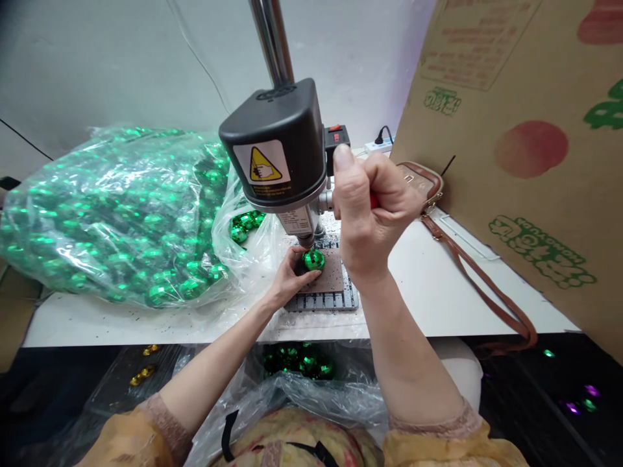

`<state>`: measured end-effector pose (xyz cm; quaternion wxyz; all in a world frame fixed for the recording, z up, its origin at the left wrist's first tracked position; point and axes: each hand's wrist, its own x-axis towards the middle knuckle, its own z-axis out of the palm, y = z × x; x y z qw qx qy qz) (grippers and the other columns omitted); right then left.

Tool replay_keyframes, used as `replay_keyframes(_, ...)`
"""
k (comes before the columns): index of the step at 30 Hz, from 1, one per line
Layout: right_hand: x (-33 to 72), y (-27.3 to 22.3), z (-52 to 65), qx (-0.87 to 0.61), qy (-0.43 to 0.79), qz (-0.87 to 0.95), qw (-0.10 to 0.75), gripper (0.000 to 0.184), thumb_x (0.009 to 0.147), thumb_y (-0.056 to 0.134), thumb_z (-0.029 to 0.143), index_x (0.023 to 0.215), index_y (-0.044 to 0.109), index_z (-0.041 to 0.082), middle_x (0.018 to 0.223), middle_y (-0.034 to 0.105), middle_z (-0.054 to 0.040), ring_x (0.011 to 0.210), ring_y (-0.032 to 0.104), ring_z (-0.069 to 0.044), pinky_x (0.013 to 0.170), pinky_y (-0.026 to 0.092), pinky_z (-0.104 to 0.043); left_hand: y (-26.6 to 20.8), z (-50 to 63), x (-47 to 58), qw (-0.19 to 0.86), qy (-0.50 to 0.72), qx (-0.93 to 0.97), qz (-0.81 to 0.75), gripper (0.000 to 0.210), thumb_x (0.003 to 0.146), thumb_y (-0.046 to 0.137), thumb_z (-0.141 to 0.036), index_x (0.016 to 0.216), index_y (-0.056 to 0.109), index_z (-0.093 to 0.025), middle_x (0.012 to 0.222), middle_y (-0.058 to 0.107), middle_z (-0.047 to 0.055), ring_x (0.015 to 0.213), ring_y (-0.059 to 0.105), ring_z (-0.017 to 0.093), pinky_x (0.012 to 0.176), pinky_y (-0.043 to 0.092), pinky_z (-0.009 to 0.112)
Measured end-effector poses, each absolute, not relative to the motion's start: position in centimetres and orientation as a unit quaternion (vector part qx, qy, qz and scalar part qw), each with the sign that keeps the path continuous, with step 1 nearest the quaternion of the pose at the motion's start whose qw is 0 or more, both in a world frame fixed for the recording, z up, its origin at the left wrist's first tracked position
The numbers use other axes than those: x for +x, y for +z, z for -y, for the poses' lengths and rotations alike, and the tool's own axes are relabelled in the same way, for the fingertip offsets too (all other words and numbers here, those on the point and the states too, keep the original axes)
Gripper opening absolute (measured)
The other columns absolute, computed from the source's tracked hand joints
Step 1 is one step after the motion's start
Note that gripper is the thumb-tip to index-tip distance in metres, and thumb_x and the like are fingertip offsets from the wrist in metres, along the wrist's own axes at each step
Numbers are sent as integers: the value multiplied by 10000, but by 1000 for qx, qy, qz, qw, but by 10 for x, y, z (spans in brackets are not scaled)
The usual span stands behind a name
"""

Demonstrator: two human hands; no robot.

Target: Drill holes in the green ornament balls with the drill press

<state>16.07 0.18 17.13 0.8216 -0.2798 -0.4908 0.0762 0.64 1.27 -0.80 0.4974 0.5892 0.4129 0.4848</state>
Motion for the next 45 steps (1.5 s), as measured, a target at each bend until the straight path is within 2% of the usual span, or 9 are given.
replay_keyframes(9,160,171,-2,-239,95,479,839,466,949,590,295,618,269,224,480,316,69,438,349,-51,493,326,-282,-13,-11,9,496,480,579,-435,639,696,926,-402,1198,581,-210,1133,686,67,1067,658,245,967,517,398)
replay_keyframes(13,161,170,-2,-249,100,479,836,488,948,600,304,604,265,219,485,292,65,441,339,-48,497,317,-284,-13,-10,9,495,477,580,-437,577,762,886,-451,1191,581,-216,1100,684,59,1039,659,230,954,516,386)
replay_keyframes(16,163,172,-3,-281,108,468,831,502,939,618,338,588,280,218,504,259,59,456,351,-55,503,308,-288,-15,-9,9,487,482,583,-436,567,752,895,-448,1168,586,-216,1082,681,54,1025,656,223,943,516,375)
replay_keyframes(23,167,187,-10,-269,133,490,818,465,937,611,254,583,312,215,483,314,68,452,322,-34,480,289,-263,-18,-5,9,473,489,608,-410,574,742,903,-428,1171,585,-217,1161,664,67,1094,646,234,983,512,381)
replay_keyframes(27,167,189,-9,-258,147,492,818,459,935,622,283,596,319,217,480,336,76,439,318,-25,460,284,-246,-17,-4,8,488,482,610,-397,571,757,895,-443,1177,581,-219,1140,666,65,1076,653,229,973,521,379)
replay_keyframes(31,166,184,-6,-270,139,490,817,484,932,631,337,594,305,222,469,325,74,422,318,-31,450,284,-259,-16,-5,7,489,483,611,-392,576,749,900,-452,1170,585,-217,1135,671,66,1069,653,225,961,526,373)
replay_keyframes(36,162,170,0,-242,102,481,837,509,928,625,282,575,264,213,465,285,74,425,336,-38,472,300,-277,-17,-4,8,476,483,616,-401,569,759,892,-455,1176,588,-217,1140,672,70,1062,656,230,954,535,383)
replay_keyframes(39,160,161,3,-217,88,478,847,507,931,614,269,589,246,204,477,259,80,414,306,-22,454,271,-263,-17,-4,8,475,480,619,-402,565,768,885,-458,1182,587,-216,1132,672,72,1043,661,229,933,545,379)
replay_keyframes(45,161,150,3,-186,75,488,849,460,928,595,241,596,281,190,468,272,76,412,278,-20,432,246,-257,-16,-5,8,465,478,626,-404,564,769,884,-461,1179,585,-215,1160,662,81,1083,647,239,955,530,390)
